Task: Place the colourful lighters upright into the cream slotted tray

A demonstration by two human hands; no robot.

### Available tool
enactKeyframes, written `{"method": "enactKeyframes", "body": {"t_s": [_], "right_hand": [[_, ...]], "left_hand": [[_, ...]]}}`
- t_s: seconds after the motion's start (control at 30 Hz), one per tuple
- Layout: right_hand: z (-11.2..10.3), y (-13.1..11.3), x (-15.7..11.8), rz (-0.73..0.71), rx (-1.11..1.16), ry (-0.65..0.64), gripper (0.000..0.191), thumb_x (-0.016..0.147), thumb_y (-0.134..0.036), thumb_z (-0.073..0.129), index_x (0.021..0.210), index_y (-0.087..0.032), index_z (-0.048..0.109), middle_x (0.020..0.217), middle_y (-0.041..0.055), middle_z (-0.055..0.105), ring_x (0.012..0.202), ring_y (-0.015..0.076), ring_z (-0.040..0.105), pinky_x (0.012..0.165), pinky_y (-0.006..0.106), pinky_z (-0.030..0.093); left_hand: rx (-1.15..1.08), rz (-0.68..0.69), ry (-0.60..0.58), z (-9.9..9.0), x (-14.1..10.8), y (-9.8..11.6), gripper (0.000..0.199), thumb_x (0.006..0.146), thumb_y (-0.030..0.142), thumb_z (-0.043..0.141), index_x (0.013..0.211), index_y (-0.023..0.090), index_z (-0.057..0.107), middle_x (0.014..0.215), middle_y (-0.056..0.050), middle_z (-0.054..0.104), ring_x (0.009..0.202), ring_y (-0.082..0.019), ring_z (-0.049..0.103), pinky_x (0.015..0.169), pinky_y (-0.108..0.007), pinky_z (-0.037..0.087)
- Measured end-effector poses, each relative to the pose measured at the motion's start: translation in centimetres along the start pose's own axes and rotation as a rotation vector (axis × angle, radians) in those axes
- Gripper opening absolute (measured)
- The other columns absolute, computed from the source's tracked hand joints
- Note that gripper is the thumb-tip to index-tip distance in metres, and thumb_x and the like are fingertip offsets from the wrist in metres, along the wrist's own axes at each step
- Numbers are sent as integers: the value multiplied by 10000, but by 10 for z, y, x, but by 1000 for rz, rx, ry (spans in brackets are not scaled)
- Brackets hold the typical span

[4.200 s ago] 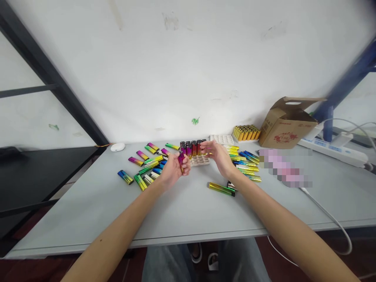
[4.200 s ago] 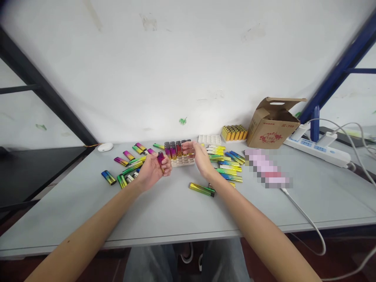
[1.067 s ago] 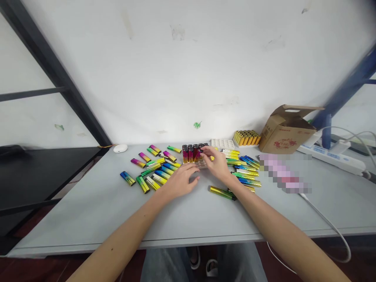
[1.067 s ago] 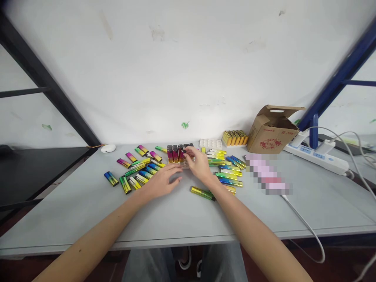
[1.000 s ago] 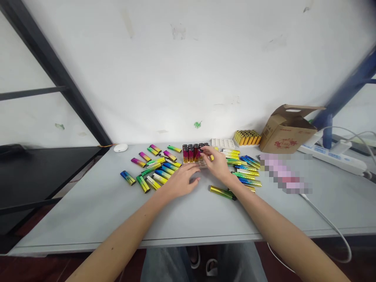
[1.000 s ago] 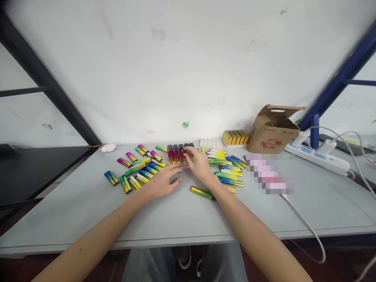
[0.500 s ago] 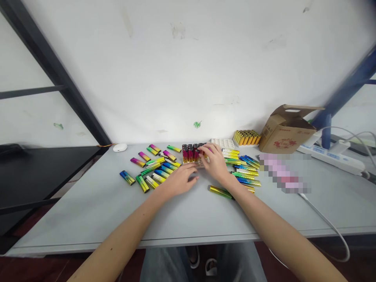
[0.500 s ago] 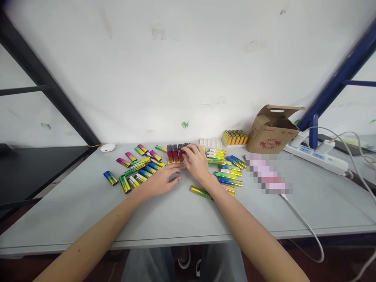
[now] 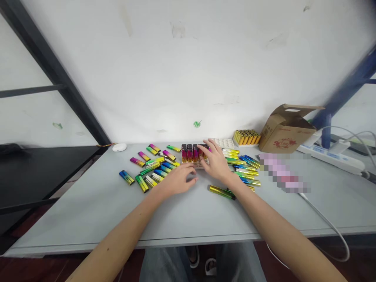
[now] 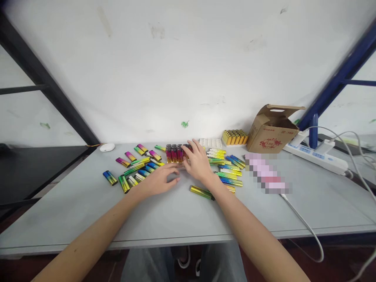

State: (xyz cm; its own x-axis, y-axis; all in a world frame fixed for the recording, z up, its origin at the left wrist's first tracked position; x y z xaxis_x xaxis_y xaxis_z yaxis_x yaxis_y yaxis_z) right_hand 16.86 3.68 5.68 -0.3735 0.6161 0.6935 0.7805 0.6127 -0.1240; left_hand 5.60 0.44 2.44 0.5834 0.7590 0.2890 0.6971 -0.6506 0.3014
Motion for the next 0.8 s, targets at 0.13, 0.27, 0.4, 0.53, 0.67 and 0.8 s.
{"method": "enactKeyframes", "body": {"t_s": [0.13, 0.27, 0.4, 0.53, 0.67, 0.8], "right_hand": [[1, 5, -1, -1, 25, -29, 442, 871, -208, 474, 1303, -178, 565, 1405, 141, 472, 1384, 304, 320, 1118, 523, 348], [2, 8, -2, -7, 39, -54, 450, 867, -205, 476, 1309, -208, 563, 1417, 128, 459, 1387, 312, 312, 1111, 551, 344], [1, 9, -3, 11, 49, -47, 457, 871, -215, 475, 1320, -184, 548, 1427, 144, 437, 1378, 306, 326, 1116, 527, 343], [-1, 8, -2, 15, 66, -37, 428, 876, -230, 481, 1292, -181, 567, 1404, 153, 453, 1349, 305, 364, 1099, 523, 363], [-3, 8, -2, 23, 98, -25, 412, 875, -228, 486, 1276, -196, 576, 1385, 155, 469, 1329, 305, 386, 1079, 538, 376], [-4, 9, -1, 35, 122, -27, 404, 874, -233, 492, 1267, -200, 578, 1377, 153, 470, 1313, 303, 403, 1067, 536, 385]], "left_hand": [[13, 16, 81, -11, 2, 0, 204, 899, 281, 486, 934, 213, 674, 1114, -65, 692, 1103, -222, 615, 962, -376, 487], [114, -226, 285, -42, 0, -32, 330, 921, 292, 412, 676, 197, 611, 724, -50, 666, 735, -204, 633, 735, -352, 506], [190, -357, 390, -60, -9, -65, 228, 899, 302, 446, 914, 180, 638, 935, -83, 687, 924, -247, 631, 842, -384, 499], [261, -300, 328, -49, -9, -83, 389, 914, 330, 441, 1244, 164, 562, 1297, -133, 584, 1251, -290, 498, 1043, -453, 406], [280, -270, 213, -29, -6, -92, 342, 929, 331, 425, 1151, 200, 649, 1298, -136, 586, 1273, -332, 477, 1045, -554, 377], [276, -226, 243, -31, -5, -86, 303, 930, 274, 419, 1057, 219, 688, 1194, -111, 645, 1178, -305, 546, 999, -526, 415]]}}
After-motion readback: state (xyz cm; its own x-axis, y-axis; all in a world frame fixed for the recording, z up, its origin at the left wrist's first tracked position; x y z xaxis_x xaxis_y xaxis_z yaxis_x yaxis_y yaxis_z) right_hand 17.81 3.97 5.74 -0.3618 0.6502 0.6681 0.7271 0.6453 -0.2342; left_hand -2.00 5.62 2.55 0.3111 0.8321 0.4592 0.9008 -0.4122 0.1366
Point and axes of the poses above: each hand's wrist, its own x-axis towards the middle knuckle, its own z-axis out of the palm, y = z × x, the point moved 9 cm from there along x, towards the middle knuckle
